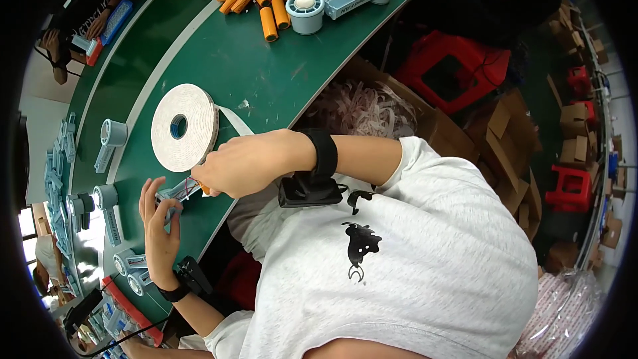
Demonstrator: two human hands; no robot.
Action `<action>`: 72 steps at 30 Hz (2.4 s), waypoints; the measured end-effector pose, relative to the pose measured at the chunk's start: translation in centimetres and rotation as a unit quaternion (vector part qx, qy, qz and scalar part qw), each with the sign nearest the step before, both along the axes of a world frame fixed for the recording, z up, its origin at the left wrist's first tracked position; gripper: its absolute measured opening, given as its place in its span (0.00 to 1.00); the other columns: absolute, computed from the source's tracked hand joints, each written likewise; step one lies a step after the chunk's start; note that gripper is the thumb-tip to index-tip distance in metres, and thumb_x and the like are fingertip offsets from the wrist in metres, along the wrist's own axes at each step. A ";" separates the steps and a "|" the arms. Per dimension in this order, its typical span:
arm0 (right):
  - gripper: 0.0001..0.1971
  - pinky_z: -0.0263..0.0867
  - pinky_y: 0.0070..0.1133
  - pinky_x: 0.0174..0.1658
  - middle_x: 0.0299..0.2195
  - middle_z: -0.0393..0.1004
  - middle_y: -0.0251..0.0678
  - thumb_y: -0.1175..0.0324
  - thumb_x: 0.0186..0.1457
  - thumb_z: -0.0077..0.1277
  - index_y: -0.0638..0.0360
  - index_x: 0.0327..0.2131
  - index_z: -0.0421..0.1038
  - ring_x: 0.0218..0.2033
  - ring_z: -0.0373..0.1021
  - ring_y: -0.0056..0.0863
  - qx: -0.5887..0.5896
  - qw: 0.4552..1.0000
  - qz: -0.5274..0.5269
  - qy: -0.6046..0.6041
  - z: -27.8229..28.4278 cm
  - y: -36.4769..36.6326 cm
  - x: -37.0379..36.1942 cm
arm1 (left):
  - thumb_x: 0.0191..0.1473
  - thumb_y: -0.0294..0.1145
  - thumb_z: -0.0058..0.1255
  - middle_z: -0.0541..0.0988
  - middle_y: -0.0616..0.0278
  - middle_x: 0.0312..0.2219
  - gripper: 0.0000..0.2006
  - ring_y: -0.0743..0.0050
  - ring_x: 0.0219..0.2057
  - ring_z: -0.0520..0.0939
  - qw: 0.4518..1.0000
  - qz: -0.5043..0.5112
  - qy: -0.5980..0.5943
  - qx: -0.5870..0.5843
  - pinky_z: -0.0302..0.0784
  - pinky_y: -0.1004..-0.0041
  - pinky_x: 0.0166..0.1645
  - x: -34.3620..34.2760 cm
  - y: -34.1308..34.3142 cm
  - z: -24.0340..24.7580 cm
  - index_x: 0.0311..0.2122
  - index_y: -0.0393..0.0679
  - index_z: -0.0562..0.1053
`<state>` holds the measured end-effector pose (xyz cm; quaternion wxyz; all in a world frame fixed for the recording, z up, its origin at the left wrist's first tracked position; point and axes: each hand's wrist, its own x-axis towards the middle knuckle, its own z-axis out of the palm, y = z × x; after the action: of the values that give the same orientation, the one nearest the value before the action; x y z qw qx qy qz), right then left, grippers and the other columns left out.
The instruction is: The person applies double-sided tape to batteries, presses them into fan housings, and sets the assembled units on the table. This process is repeated several times throughout the video.
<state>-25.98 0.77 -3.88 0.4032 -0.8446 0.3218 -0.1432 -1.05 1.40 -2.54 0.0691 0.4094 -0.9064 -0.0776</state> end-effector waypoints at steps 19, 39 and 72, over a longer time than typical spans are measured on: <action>0.13 0.63 0.20 0.34 0.30 0.66 0.36 0.78 0.42 0.51 0.64 0.36 0.68 0.31 0.67 0.27 -0.010 0.902 -0.154 -0.404 -2.1 -0.1 4.1 | 0.39 0.19 0.49 0.70 0.56 0.40 0.07 0.54 0.47 0.67 0.991 0.016 0.134 -0.012 0.52 0.55 0.56 -0.3 -0.2 -1.8 0.25 0.37 0.65; 0.06 0.66 0.26 0.25 0.20 0.71 0.45 0.76 0.39 0.47 0.65 0.25 0.69 0.22 0.70 0.37 -0.218 0.976 -0.006 -0.001 -1.8 -2.4 8.0 | 0.48 0.19 0.42 0.73 0.57 0.38 0.08 0.60 0.46 0.69 0.923 0.160 0.350 -0.019 0.68 0.71 0.35 -0.1 1.2 -4.6 0.36 0.35 0.68; 0.07 0.65 0.24 0.27 0.27 0.74 0.42 0.71 0.41 0.48 0.62 0.25 0.72 0.31 0.72 0.30 -0.246 0.710 -0.516 0.411 -4.4 -12.0 -6.5 | 0.40 0.42 0.57 0.76 0.57 0.28 0.25 0.70 0.26 0.75 0.965 0.178 0.139 -0.134 0.68 0.76 0.33 0.2 -32.3 -0.1 0.42 0.35 0.68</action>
<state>-32.51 -11.27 -8.28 -0.1278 -0.5913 0.7951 -0.0419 -0.83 -30.86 -2.65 0.2610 0.5361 -0.8028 0.0019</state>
